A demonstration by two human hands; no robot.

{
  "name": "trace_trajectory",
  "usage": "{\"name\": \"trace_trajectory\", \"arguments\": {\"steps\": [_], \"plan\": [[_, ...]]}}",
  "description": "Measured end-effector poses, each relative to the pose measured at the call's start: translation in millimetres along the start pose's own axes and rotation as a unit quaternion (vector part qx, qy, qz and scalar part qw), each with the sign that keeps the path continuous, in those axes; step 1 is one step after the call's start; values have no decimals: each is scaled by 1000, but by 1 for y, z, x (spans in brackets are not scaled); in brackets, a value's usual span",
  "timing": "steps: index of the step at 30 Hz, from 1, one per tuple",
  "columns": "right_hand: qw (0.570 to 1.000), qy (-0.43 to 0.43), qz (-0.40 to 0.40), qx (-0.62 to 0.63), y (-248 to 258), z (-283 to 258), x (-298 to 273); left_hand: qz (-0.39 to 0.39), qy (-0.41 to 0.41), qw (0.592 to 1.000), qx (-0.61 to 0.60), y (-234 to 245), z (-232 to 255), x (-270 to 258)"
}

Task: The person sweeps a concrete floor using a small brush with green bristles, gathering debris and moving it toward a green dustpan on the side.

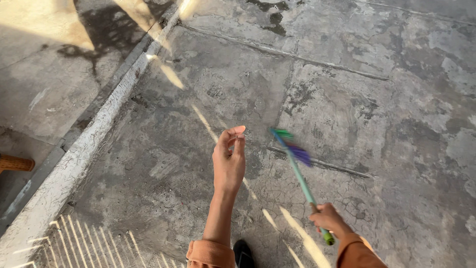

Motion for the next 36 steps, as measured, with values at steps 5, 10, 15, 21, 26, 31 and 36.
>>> {"name": "trace_trajectory", "arguments": {"steps": [5, 10, 15, 21, 26, 31, 36], "plan": [[990, 34, -114, -74, -41, -46, -57, -8, 9, 1000, 19, 5, 3, 2], [972, 73, -218, -41, -26, -49, -82, -8, -12, 1000, -20, 7, 7, 5], [980, 91, -167, -50, 33, -2, -91, 1, -23, 1000, -17, 12, 10, 5], [999, 17, -5, 30, 158, 84, -53, 4, -82, 995, -52, 18, 9, 5], [995, -17, 99, 24, 213, 79, -24, 6, -111, 992, -59, 14, 12, 6], [962, -81, 231, -121, 229, 52, -2, -2, -111, 992, -60, 11, 15, 4], [967, -53, 209, -135, 150, 29, 28, -11, -78, 996, -32, 16, 15, -1]]}}
Point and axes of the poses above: each hand's wrist, its own x-axis towards the middle knuckle, its own y-axis out of the back of the hand, z = x × y, the point moved 4 cm from there along x, towards the middle knuckle, and after that the axes turned 13 degrees about x, right-handed, at the moved point
